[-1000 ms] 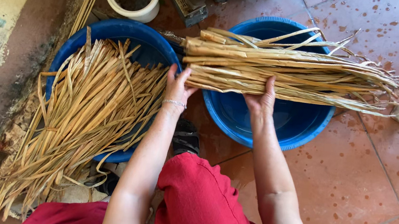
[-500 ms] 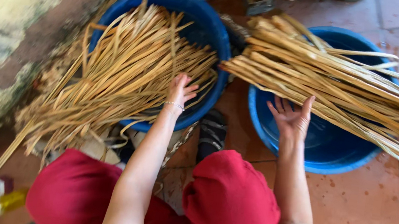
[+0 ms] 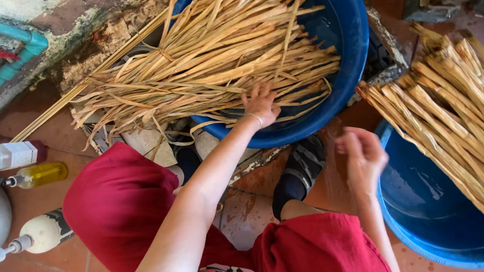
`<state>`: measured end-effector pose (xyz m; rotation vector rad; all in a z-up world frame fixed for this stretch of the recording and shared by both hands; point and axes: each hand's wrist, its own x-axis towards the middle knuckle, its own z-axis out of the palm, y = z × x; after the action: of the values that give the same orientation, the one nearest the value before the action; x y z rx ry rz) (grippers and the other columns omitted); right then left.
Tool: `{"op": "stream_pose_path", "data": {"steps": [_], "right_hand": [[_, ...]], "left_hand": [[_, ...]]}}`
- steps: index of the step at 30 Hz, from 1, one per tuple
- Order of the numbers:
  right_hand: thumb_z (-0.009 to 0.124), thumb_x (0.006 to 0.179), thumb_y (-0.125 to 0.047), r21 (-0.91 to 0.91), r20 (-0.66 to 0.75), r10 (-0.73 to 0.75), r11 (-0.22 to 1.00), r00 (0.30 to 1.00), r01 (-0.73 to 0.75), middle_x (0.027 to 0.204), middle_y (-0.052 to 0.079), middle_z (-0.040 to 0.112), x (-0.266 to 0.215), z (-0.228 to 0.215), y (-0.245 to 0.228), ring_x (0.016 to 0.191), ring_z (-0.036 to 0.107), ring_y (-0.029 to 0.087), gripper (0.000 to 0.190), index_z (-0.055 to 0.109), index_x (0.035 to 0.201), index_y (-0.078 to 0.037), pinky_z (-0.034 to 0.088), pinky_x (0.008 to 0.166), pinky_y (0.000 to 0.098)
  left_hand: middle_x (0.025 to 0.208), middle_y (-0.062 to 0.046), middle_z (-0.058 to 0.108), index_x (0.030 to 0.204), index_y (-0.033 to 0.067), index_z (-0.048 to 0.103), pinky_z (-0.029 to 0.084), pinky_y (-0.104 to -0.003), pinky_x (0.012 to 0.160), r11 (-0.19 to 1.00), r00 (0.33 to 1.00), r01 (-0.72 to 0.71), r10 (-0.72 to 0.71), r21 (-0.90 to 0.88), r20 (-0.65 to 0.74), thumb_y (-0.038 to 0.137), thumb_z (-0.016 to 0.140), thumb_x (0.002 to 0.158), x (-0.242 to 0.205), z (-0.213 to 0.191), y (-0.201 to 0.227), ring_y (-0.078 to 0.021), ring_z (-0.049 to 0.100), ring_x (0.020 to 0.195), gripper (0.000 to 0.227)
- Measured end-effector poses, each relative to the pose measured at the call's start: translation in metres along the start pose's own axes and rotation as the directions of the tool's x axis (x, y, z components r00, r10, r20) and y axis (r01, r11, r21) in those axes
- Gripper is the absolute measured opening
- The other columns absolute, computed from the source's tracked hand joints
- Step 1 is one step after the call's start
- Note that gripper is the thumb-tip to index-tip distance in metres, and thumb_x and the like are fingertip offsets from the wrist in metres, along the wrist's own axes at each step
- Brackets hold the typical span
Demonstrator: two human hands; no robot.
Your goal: The person sits on the floor and processes dried sticks by hand. They pull apart bundles, separate individual sticks, and place them into a blue basin. The person handles the sticks one by one, occasionally bundling them together before placing them into the basin.
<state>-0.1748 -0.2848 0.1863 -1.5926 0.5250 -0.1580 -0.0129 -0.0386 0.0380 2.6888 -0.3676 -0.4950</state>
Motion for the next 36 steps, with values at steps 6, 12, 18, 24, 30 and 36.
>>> {"op": "stream_pose_path", "data": {"steps": [6,12,18,24,30,36], "right_hand": [[0.063,0.099,-0.029,-0.015,0.412,0.494,0.844,0.766,-0.536,0.127,0.015,0.068,0.073,0.092,0.069,0.101,0.075,0.028,0.053,0.049,0.142,-0.002,0.061,0.081,0.0355],[0.062,0.098,-0.031,0.169,0.349,0.514,0.788,0.784,-0.592,0.121,0.009,0.07,0.103,0.145,0.135,0.094,0.072,0.023,0.044,0.058,0.133,-0.005,0.061,0.074,0.0369],[0.061,0.097,-0.038,0.059,0.283,0.566,0.796,0.775,-0.603,0.12,0.006,0.07,0.099,0.118,0.114,0.106,0.065,0.021,0.043,0.062,0.131,-0.012,0.056,0.081,0.0433],[0.045,0.1,-0.055,0.258,0.414,0.549,0.694,0.726,-0.672,0.128,0.016,0.07,0.123,0.12,0.085,0.119,0.064,0.033,0.064,0.049,0.142,-0.006,0.056,0.09,0.0482],[0.048,0.107,-0.042,0.486,0.365,0.262,0.765,0.893,-0.423,0.098,0.02,0.071,0.161,0.151,0.036,0.079,0.066,0.029,0.057,0.054,0.136,0.006,0.061,0.07,0.0471],[0.049,0.114,-0.032,0.401,0.174,0.137,0.894,0.975,-0.198,0.095,0.013,0.067,0.155,0.164,0.002,0.08,0.064,0.022,0.034,0.058,0.136,-0.008,0.053,0.072,0.0406]], "left_hand": [[0.157,-0.006,0.043,0.139,0.0262,0.063,0.021,-0.06,0.124,0.998,0.982,-0.018,0.03,-0.065,0.187,0.043,0.069,0.089,-0.034,-0.01,0.004,-0.0327,0.036,0.149,0.053],[0.168,-0.017,0.016,0.145,0.0299,0.054,0.004,-0.072,0.117,0.997,0.984,0.015,-0.028,0.076,0.176,0.04,0.072,0.084,-0.011,-0.001,-0.003,-0.0404,0.013,0.155,0.065],[0.172,-0.006,0.014,0.163,0.0158,0.02,0.003,-0.07,0.122,0.987,0.945,0.158,-0.15,-0.004,0.291,0.055,0.072,0.077,0.029,-0.002,0.034,-0.0341,0.013,0.157,0.108],[0.088,-0.016,0.072,0.096,0.008,0.072,0.056,-0.044,0.067,0.769,0.953,-0.206,0.018,-0.605,-0.302,0.009,0.068,0.088,-0.044,0.001,0.034,-0.0372,0.072,0.079,0.009],[0.075,-0.008,0.075,0.09,0.0085,0.072,0.057,-0.033,0.063,0.699,0.973,-0.138,-0.036,-0.702,-0.227,-0.002,0.065,0.086,-0.119,-0.012,0.01,-0.0185,0.073,0.067,0.013],[0.101,-0.014,0.072,0.133,0.0108,0.049,0.053,-0.035,0.079,0.812,0.993,-0.038,-0.036,-0.582,-0.115,0.002,0.076,0.079,-0.118,-0.024,-0.001,-0.0257,0.067,0.092,0.061]]}}
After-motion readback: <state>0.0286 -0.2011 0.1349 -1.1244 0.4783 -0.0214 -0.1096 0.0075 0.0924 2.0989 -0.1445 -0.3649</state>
